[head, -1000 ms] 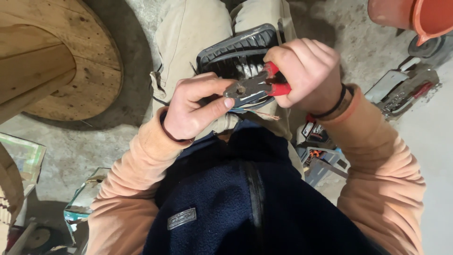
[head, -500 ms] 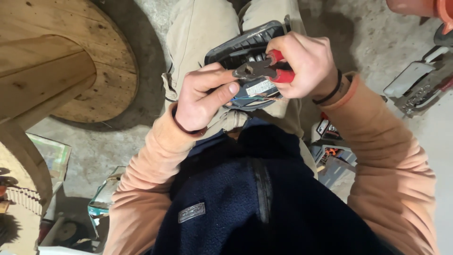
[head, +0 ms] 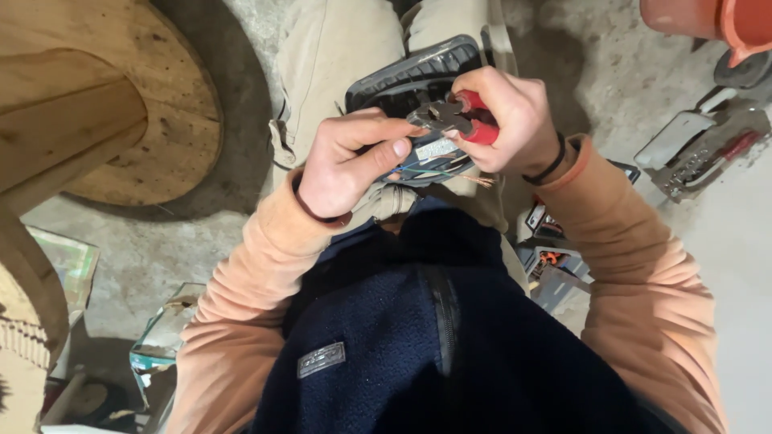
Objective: The person sits on the workshop floor with an electric motor fan housing in their lap and strips the insulation from its copper wires using pliers. They twist the exposed wire strands together by hand and with pliers, working on the wires one at a time.
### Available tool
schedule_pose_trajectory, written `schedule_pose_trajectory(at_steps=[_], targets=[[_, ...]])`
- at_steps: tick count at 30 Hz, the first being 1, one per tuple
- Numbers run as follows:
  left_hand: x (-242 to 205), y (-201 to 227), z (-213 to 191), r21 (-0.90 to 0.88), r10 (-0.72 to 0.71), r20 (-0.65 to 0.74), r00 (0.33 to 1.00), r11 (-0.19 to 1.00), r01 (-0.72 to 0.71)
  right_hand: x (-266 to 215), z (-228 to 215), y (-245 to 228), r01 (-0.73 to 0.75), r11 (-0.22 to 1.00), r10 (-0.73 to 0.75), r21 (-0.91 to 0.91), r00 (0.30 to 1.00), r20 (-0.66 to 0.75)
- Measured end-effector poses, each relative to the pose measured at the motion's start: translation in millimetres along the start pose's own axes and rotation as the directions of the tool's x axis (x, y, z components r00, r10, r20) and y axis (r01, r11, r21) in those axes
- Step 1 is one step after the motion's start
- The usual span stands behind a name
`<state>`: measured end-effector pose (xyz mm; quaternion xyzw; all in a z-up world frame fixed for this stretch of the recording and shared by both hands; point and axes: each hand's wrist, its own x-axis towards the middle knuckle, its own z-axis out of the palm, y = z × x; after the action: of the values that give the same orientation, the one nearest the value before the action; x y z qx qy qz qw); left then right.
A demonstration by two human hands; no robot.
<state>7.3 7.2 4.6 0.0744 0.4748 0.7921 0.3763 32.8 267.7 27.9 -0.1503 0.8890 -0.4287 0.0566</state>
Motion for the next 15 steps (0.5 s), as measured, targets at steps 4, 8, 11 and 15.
schedule_pose_trajectory(at_steps=[4, 8, 11, 15], targets=[[-3.2, -5.1, -6.3, 0.038, -0.012, 0.034, 0.999, 0.999, 0.011, -1.7, 3.4, 18.8, -0.079, 0.982, 0.087, 0.17, 0.995, -0.043], [-13.3, -22.2, -15.7, 0.092, 0.043, 0.087, 0.995, 0.994, -0.051, -67.6, -36.4, 123.2, -0.26, 0.729, 0.526, 0.633, 0.804, -0.276], [-16.6, -14.7, -9.5, -0.057, 0.001, 0.047, 0.999, 0.998, 0.001, -25.8, -68.1, 60.0, -0.19, 0.788, 0.383, 0.586, 0.896, -0.224], [-9.4, -10.3, -12.1, -0.17, -0.045, 0.041, 0.998, 0.984, 0.051, -17.2, -69.3, 52.1, -0.059, 0.768, 0.193, 0.638, 0.971, -0.143]])
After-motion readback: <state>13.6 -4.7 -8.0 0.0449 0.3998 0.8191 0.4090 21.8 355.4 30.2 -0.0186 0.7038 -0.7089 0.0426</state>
